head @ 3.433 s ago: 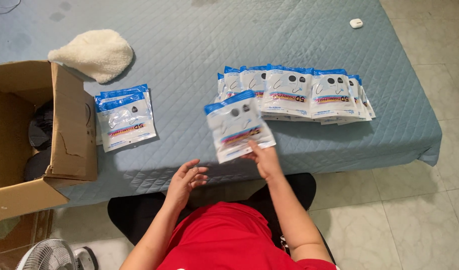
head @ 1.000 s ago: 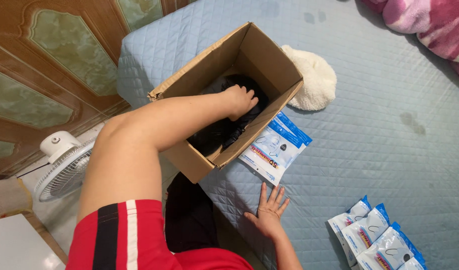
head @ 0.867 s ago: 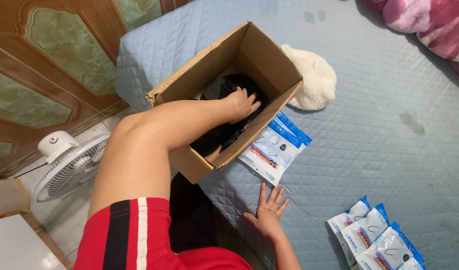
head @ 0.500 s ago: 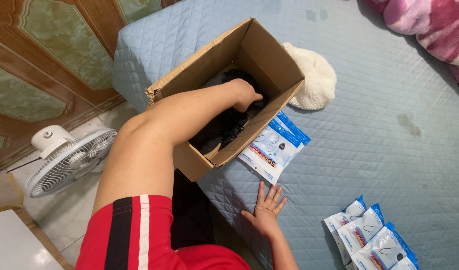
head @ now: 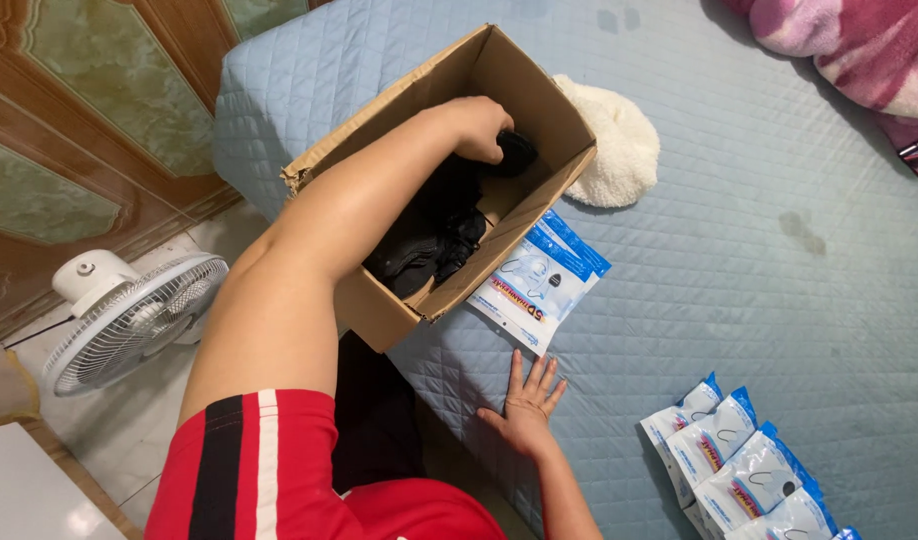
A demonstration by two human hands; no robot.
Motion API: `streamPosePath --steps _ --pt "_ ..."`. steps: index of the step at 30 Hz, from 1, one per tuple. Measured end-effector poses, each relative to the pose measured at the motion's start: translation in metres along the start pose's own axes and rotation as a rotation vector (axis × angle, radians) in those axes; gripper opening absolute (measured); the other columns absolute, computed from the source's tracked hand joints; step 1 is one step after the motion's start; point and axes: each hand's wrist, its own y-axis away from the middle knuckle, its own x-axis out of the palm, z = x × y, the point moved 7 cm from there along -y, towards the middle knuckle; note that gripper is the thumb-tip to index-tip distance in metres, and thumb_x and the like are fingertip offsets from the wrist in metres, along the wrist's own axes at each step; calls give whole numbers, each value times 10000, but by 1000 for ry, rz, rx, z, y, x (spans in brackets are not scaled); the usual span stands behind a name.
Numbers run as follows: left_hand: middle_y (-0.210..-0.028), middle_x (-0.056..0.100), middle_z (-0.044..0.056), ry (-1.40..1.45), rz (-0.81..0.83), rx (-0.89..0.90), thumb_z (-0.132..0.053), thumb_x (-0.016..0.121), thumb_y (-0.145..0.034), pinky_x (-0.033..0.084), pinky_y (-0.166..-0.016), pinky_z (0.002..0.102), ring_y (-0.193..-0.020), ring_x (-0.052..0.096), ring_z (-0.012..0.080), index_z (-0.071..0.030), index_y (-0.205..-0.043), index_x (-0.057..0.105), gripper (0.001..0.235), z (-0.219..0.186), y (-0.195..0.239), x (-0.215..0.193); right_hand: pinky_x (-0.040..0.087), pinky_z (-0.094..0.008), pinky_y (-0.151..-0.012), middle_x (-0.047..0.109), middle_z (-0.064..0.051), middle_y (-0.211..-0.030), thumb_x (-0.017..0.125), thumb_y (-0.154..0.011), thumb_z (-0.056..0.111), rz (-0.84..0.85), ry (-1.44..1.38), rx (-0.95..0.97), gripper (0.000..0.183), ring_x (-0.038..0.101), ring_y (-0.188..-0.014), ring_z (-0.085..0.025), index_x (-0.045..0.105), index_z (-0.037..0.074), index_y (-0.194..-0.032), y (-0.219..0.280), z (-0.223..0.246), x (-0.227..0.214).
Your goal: Packing black face masks into individual plastic sleeves
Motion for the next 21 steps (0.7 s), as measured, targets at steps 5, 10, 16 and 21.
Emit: streamPosePath --steps 5,10,16,21 --pt "-1006 717 107 32 -242 33 -300 599 -800 508 -702 481 -962 650 329 -158 -1127 719 377 0 29 -50 -156 -713 -1125 -280 -309 -1639 777 -786 736 -84 -33 -17 1380 -298 -1488 -523 -167 189 -1631 -2 1 -4" --pt "-796 627 -1 368 -482 175 -235 544 -773 436 -627 326 -729 582 162 -146 -923 653 205 -24 106 -92 -183 -694 -1127 -302 -298 -1636 768 -818 675 -76 -104 -24 1327 -327 -1485 -501 -170 207 -1631 6 5 -17" --pt "-916 626 -37 597 -628 414 -154 526 -814 465 -696 242 -798 566 76 -90 -1135 677 361 -107 212 -99 -184 -678 -1135 -264 -281 -1651 761 -756 712 -153 -227 -79 1331 -317 -1494 -474 -114 238 -1640 16 7 -28" --pt "-1021 709 15 440 -572 528 -141 545 -828 484 -730 297 -865 628 127 -85 -1252 668 445 -178 256 -52 -197 -662 -1134 -249 -256 -1658 638 -785 754 -234 -434 -198 1191 -317 -1501 -438 -21 266 -1649 21 -14 -23"
